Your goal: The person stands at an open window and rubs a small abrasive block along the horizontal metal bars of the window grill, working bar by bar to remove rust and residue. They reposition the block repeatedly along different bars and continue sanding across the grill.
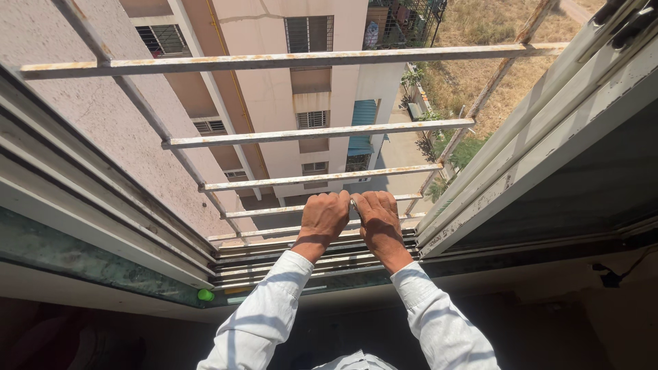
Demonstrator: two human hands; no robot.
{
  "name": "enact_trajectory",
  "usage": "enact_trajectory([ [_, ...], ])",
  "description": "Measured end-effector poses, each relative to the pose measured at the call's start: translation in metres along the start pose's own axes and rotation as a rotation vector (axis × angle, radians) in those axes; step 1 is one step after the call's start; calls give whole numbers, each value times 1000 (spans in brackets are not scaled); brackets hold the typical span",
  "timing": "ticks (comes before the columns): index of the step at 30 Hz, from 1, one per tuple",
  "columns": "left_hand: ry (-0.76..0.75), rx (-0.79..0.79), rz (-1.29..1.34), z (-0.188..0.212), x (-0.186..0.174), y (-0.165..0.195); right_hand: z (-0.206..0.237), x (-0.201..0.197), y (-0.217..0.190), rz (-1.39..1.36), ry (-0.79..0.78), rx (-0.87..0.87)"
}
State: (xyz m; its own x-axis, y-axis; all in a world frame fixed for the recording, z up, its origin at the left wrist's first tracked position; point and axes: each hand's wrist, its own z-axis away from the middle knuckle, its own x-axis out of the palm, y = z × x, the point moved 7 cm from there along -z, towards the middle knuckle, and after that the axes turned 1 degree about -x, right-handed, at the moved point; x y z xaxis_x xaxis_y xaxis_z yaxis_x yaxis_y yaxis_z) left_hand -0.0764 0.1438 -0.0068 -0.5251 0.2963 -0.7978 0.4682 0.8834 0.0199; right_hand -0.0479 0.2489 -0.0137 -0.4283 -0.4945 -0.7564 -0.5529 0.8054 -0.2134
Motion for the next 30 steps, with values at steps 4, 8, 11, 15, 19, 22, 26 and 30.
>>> enact_trajectory([
  [4,-29,-32,-118,18,-15,-33,2,-8,5,-33,23,-42],
  [8,4,-64,-146,44,-48,-83,6,-6,9,-10,2,-54],
  [11,86,-87,-119,66,-74,-117,6,1,6,-6,-12,-49],
  [15,136,-183,-148,78,-70,-125,7,15,-2,35,-24,-52],
  [19,179,-267,-113,85,-63,-134,9,23,-7,48,-1,-71],
  [22,157,-277,-101,92,-65,-144,10,29,-14,38,15,-79],
  [26,179,-240,-86,104,-77,-152,9,34,-23,68,31,-65],
  [30,211,-144,-96,113,-91,-155,6,38,-30,100,14,-32],
])
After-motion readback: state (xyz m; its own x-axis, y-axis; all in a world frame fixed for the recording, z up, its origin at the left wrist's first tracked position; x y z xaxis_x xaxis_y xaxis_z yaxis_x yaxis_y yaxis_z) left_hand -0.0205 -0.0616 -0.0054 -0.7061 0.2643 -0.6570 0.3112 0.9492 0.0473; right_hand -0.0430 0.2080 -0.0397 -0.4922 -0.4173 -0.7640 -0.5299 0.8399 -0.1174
